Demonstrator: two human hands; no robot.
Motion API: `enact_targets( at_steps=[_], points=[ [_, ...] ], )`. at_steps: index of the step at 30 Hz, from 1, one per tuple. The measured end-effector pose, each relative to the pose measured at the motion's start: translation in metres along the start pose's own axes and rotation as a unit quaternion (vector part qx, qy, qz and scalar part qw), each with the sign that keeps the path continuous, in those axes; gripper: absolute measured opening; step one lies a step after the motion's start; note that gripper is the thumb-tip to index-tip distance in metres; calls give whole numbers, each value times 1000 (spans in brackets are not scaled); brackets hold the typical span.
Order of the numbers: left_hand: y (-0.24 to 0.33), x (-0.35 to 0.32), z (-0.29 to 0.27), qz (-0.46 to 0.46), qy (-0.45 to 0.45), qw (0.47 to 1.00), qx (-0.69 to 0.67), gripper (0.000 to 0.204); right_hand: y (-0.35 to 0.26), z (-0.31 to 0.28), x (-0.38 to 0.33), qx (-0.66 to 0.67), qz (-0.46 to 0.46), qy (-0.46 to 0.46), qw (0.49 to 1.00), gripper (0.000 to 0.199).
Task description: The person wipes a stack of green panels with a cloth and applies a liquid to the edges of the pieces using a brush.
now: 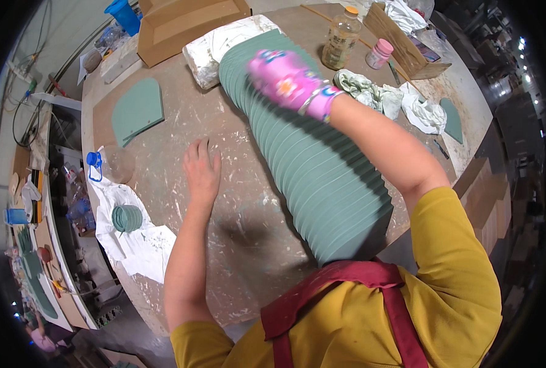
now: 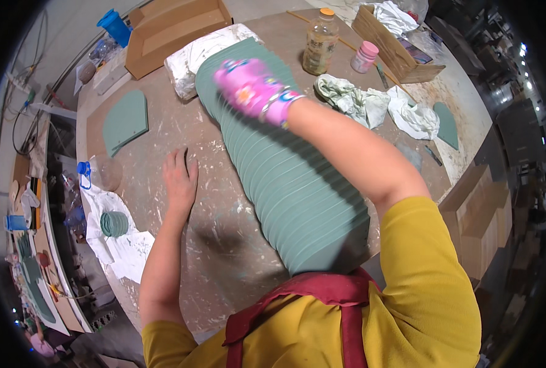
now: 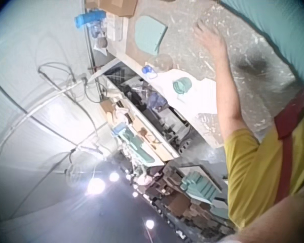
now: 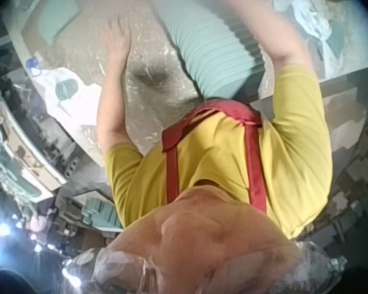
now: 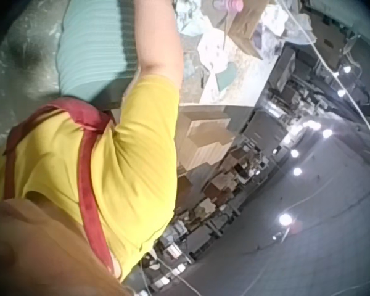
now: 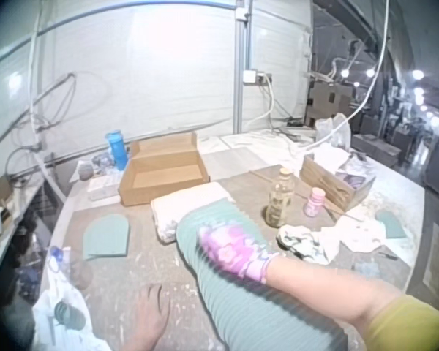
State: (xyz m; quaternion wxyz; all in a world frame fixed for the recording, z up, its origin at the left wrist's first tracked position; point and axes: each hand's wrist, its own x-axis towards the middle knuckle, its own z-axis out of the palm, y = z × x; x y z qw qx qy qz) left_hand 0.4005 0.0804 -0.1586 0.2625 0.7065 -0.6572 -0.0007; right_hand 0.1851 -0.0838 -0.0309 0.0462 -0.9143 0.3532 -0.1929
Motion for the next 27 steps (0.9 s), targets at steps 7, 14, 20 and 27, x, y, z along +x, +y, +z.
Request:
enact_targets(
  at_steps=[7,14,20,27],
  points=[
    [-10,26,-8,-31,-35,995,-86,48,83,-39,-42,-96,153,94,979,24],
    [-33,50,11,-6,24,1000,19,46,27,-21,-27,-47,-22,50,997,31],
    [-21,55,14,-29,10,999,30,45,62,-44,-33,-54,63,42,996,10],
    [-32,51,18,-35,21,999,20,45,-42,-3,0,-48,-242,-70,966,11]
  ],
)
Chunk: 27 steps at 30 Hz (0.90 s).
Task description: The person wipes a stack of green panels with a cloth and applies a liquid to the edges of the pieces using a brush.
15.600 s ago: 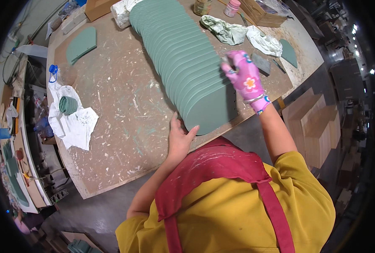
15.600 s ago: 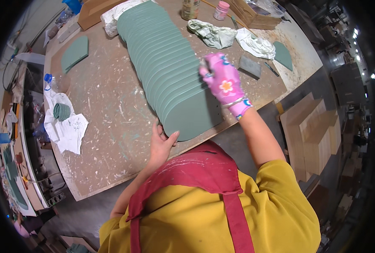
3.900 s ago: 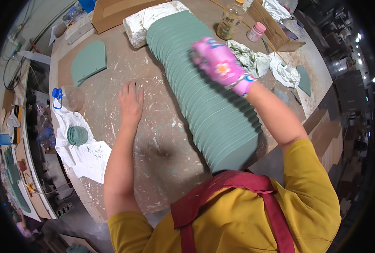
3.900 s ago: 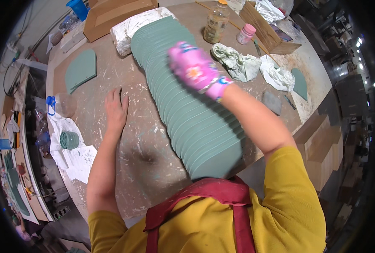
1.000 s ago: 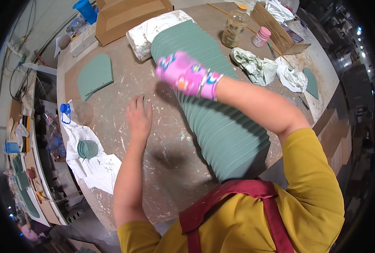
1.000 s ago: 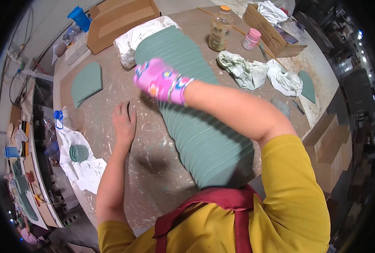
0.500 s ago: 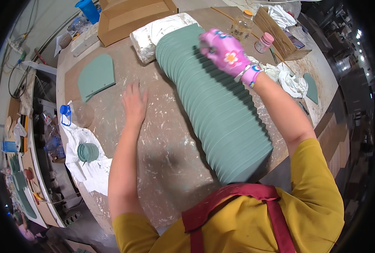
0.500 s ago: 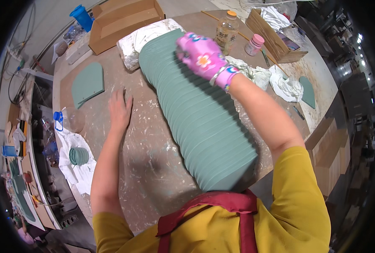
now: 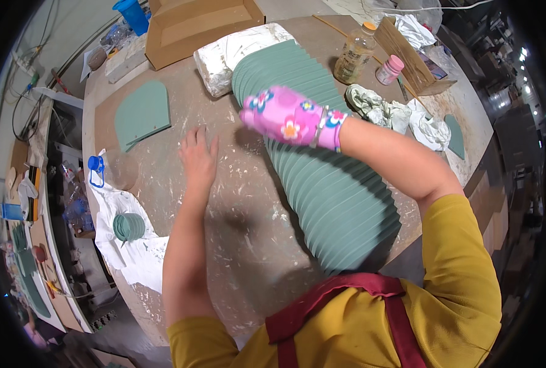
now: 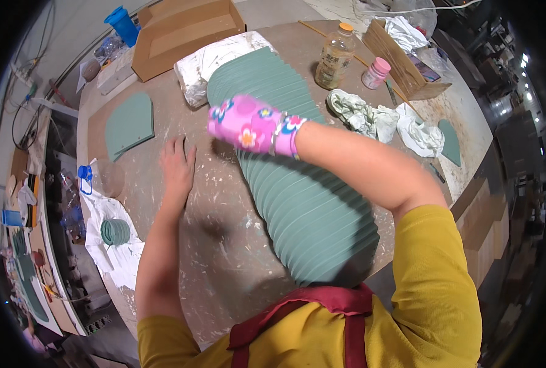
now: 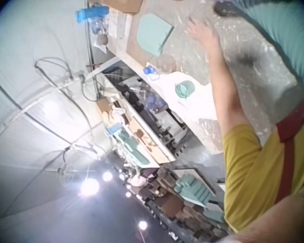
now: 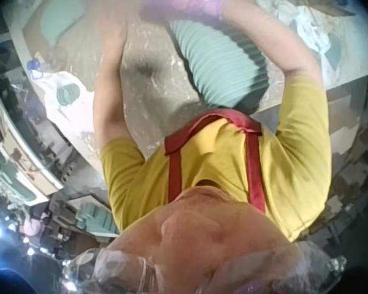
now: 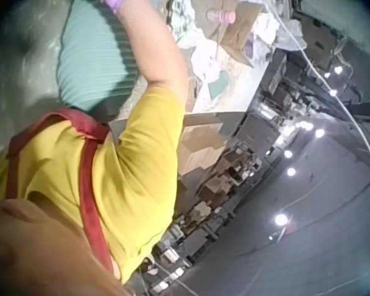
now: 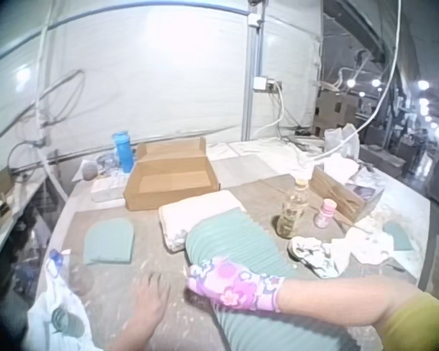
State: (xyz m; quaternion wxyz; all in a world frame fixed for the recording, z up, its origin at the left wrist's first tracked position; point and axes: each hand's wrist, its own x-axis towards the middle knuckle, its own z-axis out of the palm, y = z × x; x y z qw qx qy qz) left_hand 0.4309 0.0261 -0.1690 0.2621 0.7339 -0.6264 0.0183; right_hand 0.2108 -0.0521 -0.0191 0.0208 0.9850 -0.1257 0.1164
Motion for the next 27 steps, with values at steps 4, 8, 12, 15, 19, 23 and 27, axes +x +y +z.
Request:
enact_targets(
  at_steps=[4,8,12,15,19,23,27],
  points=[
    [6,-1,-5,-1,-4,1000,-5,44,46,-1,-13,163,159,6,974,28],
    [5,-2,-8,2,-3,1000,13,42,71,-13,-50,154,347,71,922,32],
    [6,-1,-6,-4,-1,1000,14,42,66,-21,-55,7,262,84,961,36],
    [5,-2,-7,7,3,1000,9,43,33,-12,-21,58,120,91,987,40],
    [6,-1,-6,-1,-9,1000,11,42,48,-8,-10,33,114,1,993,39],
    [6,-2,-6,2,10,1000,11,41,62,-18,-13,3,111,-1,994,38],
    [5,-2,-8,1,2,1000,16,40,36,-13,-7,-24,37,-18,999,38]
  ],
)
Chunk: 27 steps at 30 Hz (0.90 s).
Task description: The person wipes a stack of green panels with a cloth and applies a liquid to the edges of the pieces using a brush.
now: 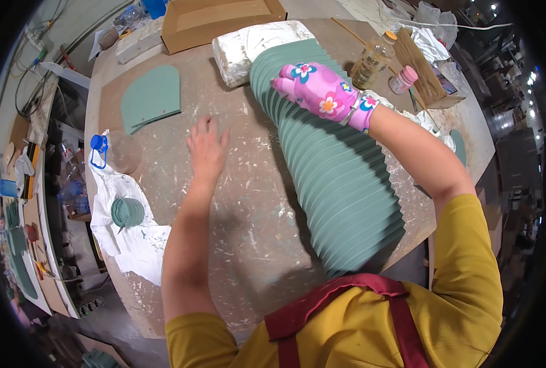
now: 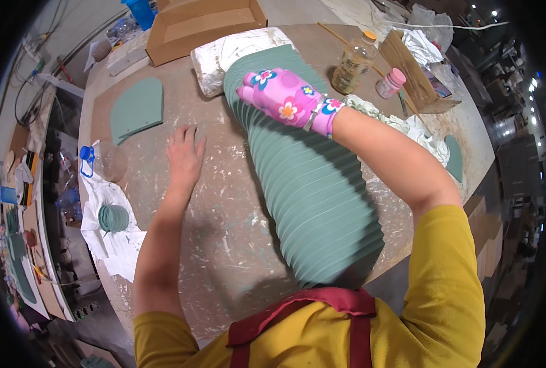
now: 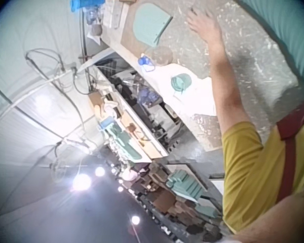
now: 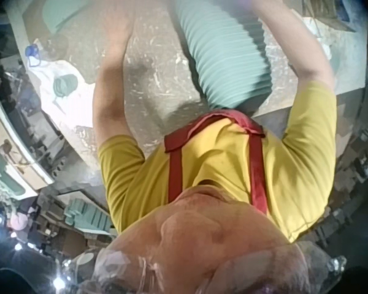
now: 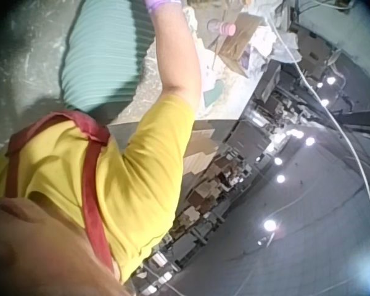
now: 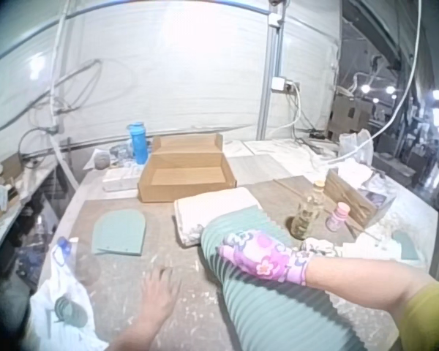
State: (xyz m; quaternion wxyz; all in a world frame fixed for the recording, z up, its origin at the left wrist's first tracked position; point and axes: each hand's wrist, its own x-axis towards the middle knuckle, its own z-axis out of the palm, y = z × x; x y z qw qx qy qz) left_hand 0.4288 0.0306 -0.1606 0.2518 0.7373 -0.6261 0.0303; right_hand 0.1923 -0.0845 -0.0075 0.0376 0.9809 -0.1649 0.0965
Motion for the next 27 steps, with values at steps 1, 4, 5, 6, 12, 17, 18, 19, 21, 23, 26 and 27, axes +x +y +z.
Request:
enact_targets(
  at_steps=[1,4,5,6,12,17,18,19,21,23,26,27],
  points=[
    [1,0,0,3,-2,1000,-3,40,6,3,-1,6,28,3,1000,37],
    [4,0,-1,7,-2,1000,-12,40,19,6,-4,-22,26,39,999,35],
    [3,0,-2,8,2,1000,-15,39,11,3,-1,-7,19,12,1000,34],
    [2,0,-2,6,3,1000,-14,39,4,1,1,8,11,-16,1000,33],
    [4,1,-1,7,1,1000,-20,39,19,4,1,-26,12,29,999,34],
    [2,0,1,4,8,1000,-10,38,-1,13,2,44,13,57,997,36],
    [2,0,2,7,8,1000,-11,38,6,13,3,86,67,44,993,36],
    [3,0,2,13,10,1000,-13,38,15,7,-2,73,109,32,991,37],
    [2,1,3,14,13,1000,-14,38,21,5,-9,65,146,94,983,36],
    [-2,1,5,12,12,1000,-22,38,11,11,-10,78,140,92,983,36],
    [-3,0,7,14,17,1000,-8,38,15,21,-14,85,160,117,976,34],
    [-2,0,7,16,17,1000,-9,38,26,23,-22,81,215,131,964,31]
  ],
)
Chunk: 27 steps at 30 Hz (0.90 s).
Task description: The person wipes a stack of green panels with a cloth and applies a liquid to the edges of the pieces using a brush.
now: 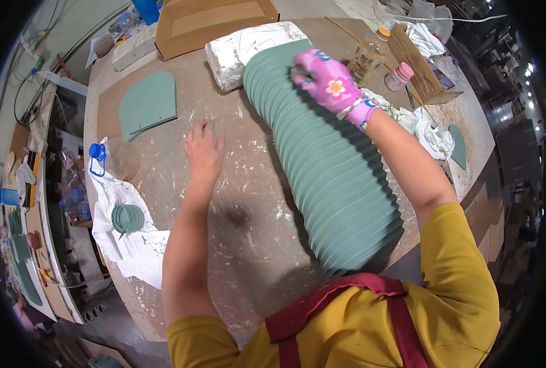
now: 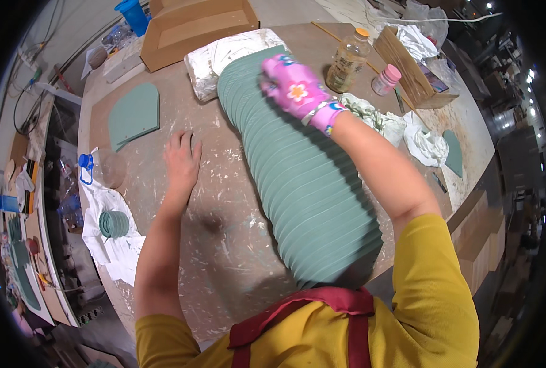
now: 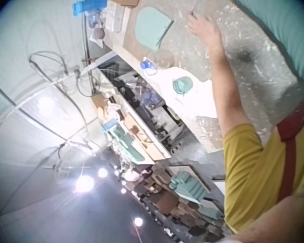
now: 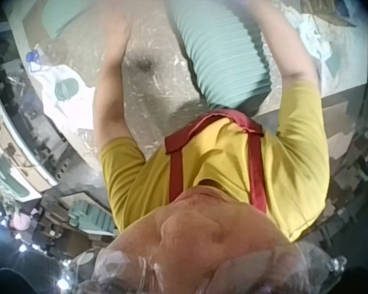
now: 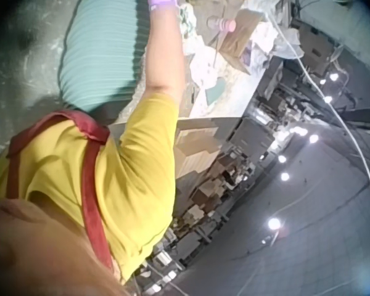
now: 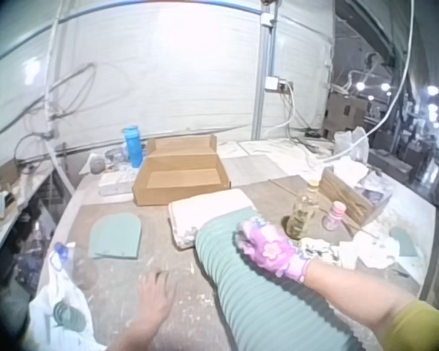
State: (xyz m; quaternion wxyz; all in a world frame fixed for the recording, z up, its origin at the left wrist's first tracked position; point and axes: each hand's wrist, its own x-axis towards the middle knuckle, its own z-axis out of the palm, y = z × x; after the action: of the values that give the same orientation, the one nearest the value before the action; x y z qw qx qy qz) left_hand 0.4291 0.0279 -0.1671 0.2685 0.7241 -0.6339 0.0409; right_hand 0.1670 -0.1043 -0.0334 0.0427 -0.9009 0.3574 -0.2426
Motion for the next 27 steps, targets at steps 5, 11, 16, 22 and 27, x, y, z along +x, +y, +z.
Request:
enact_targets(
  at_steps=[5,11,16,22,27],
  points=[
    [3,1,-4,-5,-3,1000,-5,38,49,-33,-21,-91,113,75,987,18],
    [-1,0,-3,-25,-30,999,3,41,-40,-4,4,2,-140,-7,990,8],
    [2,2,0,-22,-38,999,-2,41,-42,34,26,-117,-182,-104,971,18],
    [3,0,-8,-26,-29,999,1,41,33,-9,6,-52,72,20,996,28],
    [4,1,-6,-18,-21,1000,7,40,55,-32,1,-137,110,20,984,28]
  ],
)
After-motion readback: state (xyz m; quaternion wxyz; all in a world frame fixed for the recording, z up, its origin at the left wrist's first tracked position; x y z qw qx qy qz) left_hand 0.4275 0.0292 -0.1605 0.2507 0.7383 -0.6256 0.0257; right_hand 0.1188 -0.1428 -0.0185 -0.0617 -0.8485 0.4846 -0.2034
